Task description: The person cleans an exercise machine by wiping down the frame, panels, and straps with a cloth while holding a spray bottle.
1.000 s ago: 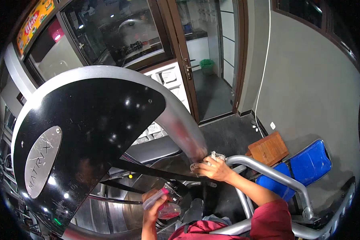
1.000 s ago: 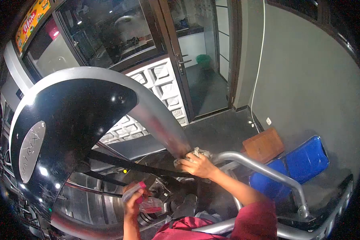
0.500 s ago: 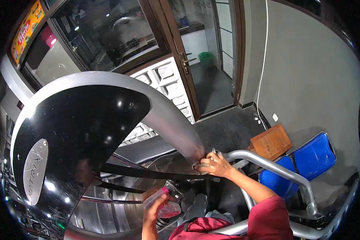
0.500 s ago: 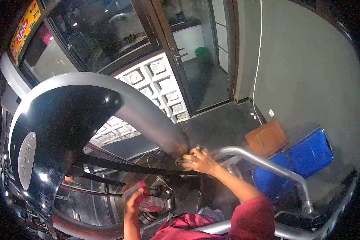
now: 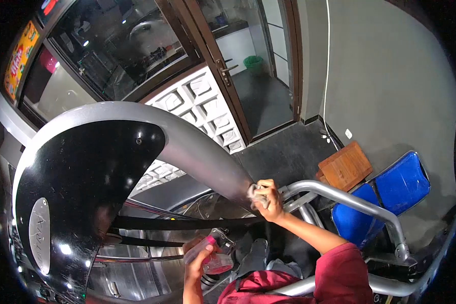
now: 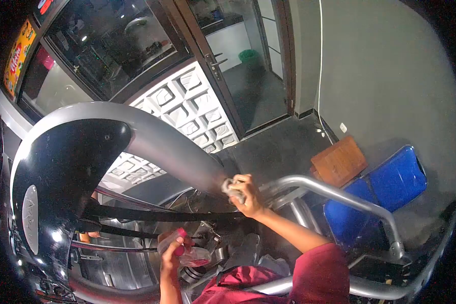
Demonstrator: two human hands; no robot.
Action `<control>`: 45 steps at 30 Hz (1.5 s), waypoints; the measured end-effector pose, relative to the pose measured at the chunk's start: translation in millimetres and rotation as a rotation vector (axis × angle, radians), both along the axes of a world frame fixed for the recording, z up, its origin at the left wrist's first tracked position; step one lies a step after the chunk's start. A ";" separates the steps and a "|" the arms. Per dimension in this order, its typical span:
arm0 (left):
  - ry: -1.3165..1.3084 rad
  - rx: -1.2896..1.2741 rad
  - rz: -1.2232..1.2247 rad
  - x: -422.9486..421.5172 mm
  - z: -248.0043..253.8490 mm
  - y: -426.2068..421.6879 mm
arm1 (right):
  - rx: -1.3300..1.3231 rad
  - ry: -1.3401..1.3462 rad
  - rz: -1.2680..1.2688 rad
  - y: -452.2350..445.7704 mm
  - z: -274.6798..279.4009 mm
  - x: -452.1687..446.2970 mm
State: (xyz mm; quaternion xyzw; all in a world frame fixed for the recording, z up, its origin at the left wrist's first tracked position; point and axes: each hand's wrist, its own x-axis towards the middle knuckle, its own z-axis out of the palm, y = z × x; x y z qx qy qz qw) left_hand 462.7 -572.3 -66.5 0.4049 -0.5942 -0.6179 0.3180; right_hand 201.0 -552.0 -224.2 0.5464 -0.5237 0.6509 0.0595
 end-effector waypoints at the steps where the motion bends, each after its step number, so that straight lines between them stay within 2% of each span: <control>1: 0.011 0.020 -0.016 3.1 -4.7 -1.9 | 0.070 -0.190 -0.007 1.5 -19.1 7.8; 2: 0.022 0.041 -0.033 4.8 -7.3 -2.7 | 0.140 -0.382 -0.016 3.0 -34.7 14.1; 3: 0.022 0.039 -0.035 3.2 -5.9 -1.0 | 0.322 -0.577 0.028 6.3 -30.8 14.1; 4: -0.001 0.028 -0.028 1.9 -3.5 0.3 | 0.321 -0.579 0.025 2.8 -27.2 12.5; 6: -0.030 0.021 -0.023 2.8 -4.9 1.2 | 0.250 -0.761 0.043 -11.3 -8.4 3.4; 7: -0.019 0.016 -0.058 4.3 -8.5 -1.2 | 0.273 -0.739 0.089 -17.6 5.5 -6.3; 8: -0.007 0.010 -0.091 4.6 -11.0 -3.1 | 0.283 -0.713 0.178 -17.0 43.8 -12.1; 9: -0.010 0.011 -0.091 4.3 -12.0 -3.5 | 0.204 -0.642 0.205 -19.9 67.4 -16.0; 13: -0.044 0.028 -0.028 -2.6 -9.9 7.7 | 0.064 -0.505 0.201 -16.7 89.5 -12.2; 16: -0.053 0.025 -0.018 -3.6 -9.4 -0.6 | 0.007 -0.606 0.155 -28.0 24.3 -5.9; 17: -0.044 0.003 -0.035 -3.0 -10.3 -1.1 | 0.186 -0.676 0.046 -19.4 9.4 -2.2; 19: -0.054 0.016 -0.051 -4.0 -6.7 -2.2 | 0.380 -0.757 -0.086 -14.9 -39.5 1.6; 20: -0.062 0.032 -0.067 -4.6 -5.6 -2.7 | 0.522 -0.726 -0.120 -13.6 -55.5 -1.5; 21: -0.063 0.033 -0.069 -5.0 -5.8 -2.8 | 0.522 -0.726 -0.121 -18.3 -60.9 -3.6; 23: -0.064 0.031 -0.084 -5.3 -6.6 -3.1 | 0.567 -0.467 -0.340 -25.9 -72.3 -8.5; 24: -0.066 0.032 -0.083 -6.6 -7.6 -1.4 | 0.568 -0.468 -0.339 -23.2 -47.6 -12.8; 26: -0.074 0.054 -0.014 -7.8 -10.7 0.5 | 0.729 -0.885 0.032 -14.6 42.9 -15.7; 27: -0.076 0.058 -0.014 -6.6 -12.8 -2.8 | 0.530 -0.877 0.063 -16.0 57.5 -10.1; 29: -0.070 0.011 -0.168 -3.0 -18.4 -11.8 | 0.186 -0.619 0.037 -21.6 59.4 -3.3; 32: -0.102 0.029 -0.104 -4.0 -25.4 -6.2 | -0.057 -0.476 -0.122 -16.7 34.9 20.5; 33: -0.099 0.030 -0.104 -3.6 -26.2 -6.6 | 0.075 -0.361 -0.176 -9.9 17.5 22.6; 34: -0.090 0.026 -0.133 -3.4 -26.5 -7.7 | 0.077 -0.259 -0.207 -6.8 -3.3 24.6; 37: -0.068 0.037 -0.144 -4.8 -21.4 -10.8 | 0.155 -0.264 -0.181 3.1 -59.2 30.9; 38: -0.061 0.052 -0.127 -5.5 -20.8 -9.1 | 0.239 -0.337 -0.129 8.4 -71.3 30.4; 39: -0.058 0.053 -0.126 -5.2 -20.7 -8.7 | 0.324 -0.411 -0.076 11.1 -67.7 30.0; 42: -0.059 0.034 -0.138 -3.7 -18.3 -8.9 | 0.275 -0.409 -0.089 -0.6 -44.2 20.6; 45: -0.063 0.048 -0.131 -0.8 -19.4 -7.8 | 0.074 -0.180 -0.053 -4.3 25.1 11.9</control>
